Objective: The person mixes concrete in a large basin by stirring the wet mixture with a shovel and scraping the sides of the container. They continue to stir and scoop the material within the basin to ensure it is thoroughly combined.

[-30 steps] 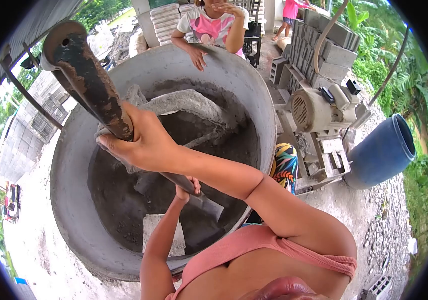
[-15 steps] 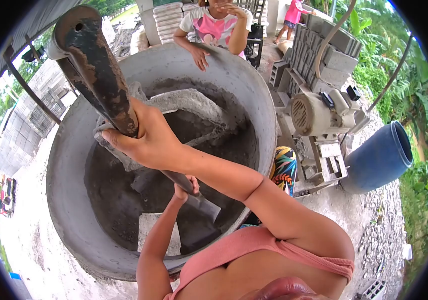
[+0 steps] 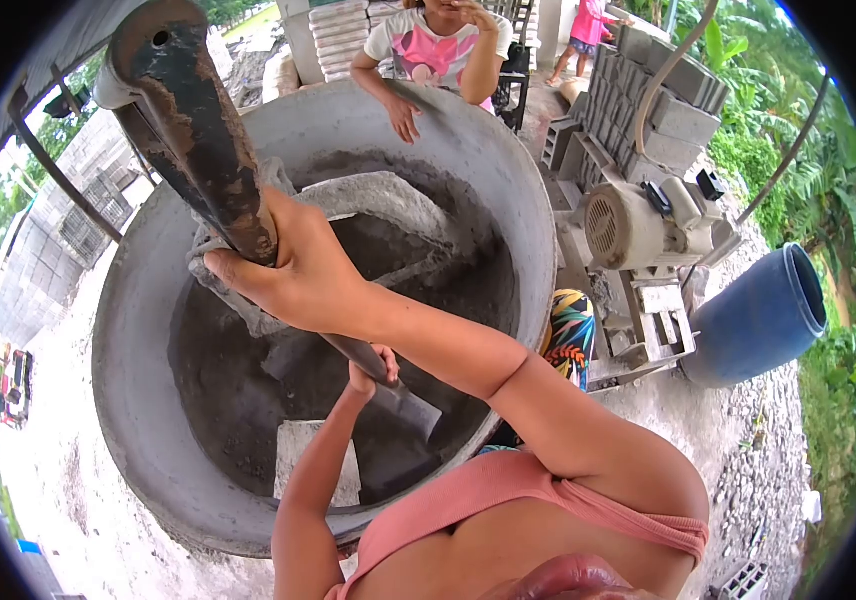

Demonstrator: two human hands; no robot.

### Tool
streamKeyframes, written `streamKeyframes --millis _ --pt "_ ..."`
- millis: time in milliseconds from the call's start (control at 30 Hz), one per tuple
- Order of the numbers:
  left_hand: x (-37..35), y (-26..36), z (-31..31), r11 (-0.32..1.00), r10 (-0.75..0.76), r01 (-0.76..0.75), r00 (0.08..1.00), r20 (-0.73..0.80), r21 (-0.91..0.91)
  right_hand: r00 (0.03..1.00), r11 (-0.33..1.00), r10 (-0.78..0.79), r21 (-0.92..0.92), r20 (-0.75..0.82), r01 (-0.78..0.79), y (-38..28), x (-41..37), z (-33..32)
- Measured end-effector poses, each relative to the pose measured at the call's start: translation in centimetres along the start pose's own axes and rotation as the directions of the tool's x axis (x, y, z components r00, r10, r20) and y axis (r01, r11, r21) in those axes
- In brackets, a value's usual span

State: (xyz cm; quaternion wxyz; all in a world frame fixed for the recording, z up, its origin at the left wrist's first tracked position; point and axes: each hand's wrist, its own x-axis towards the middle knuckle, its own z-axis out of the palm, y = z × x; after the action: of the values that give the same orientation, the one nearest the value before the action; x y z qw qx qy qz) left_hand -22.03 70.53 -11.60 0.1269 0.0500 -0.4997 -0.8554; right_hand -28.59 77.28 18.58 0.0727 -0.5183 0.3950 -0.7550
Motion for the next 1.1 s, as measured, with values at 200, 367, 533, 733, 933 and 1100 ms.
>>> streamKeyframes --millis 200,367,533,733,933,1100 --pt "-0.05 0.0 0.13 1.0 -0.016 0.016 1.0 -0.019 -0.001 0.998 0.999 0.048 0.007 0.027 -0.048 0.2 -0.04 -0.11" --pt "-0.01 0.08 0.11 1.0 -0.011 0.011 1.0 -0.004 -0.002 1.0 1.0 0.028 0.001 0.014 -0.028 0.14 -0.04 -0.05" --pt "0.06 -0.02 -0.01 1.0 -0.004 0.004 1.0 0.009 0.012 0.999 0.999 0.038 0.002 0.016 -0.038 0.19 -0.04 -0.11" --pt "-0.01 -0.17 -0.11 1.0 -0.01 0.011 1.0 -0.001 0.029 0.999 1.0 0.028 -0.011 0.016 -0.028 0.36 -0.01 -0.14" --pt "-0.02 0.17 0.12 0.999 -0.038 0.039 0.999 -0.019 0.027 1.0 1.0 0.028 0.012 0.01 -0.028 0.44 -0.02 -0.09" --pt "0.09 0.14 -0.07 0.999 -0.038 0.038 0.999 -0.002 0.012 0.999 0.999 0.035 0.018 0.009 -0.035 0.58 0.0 0.0"
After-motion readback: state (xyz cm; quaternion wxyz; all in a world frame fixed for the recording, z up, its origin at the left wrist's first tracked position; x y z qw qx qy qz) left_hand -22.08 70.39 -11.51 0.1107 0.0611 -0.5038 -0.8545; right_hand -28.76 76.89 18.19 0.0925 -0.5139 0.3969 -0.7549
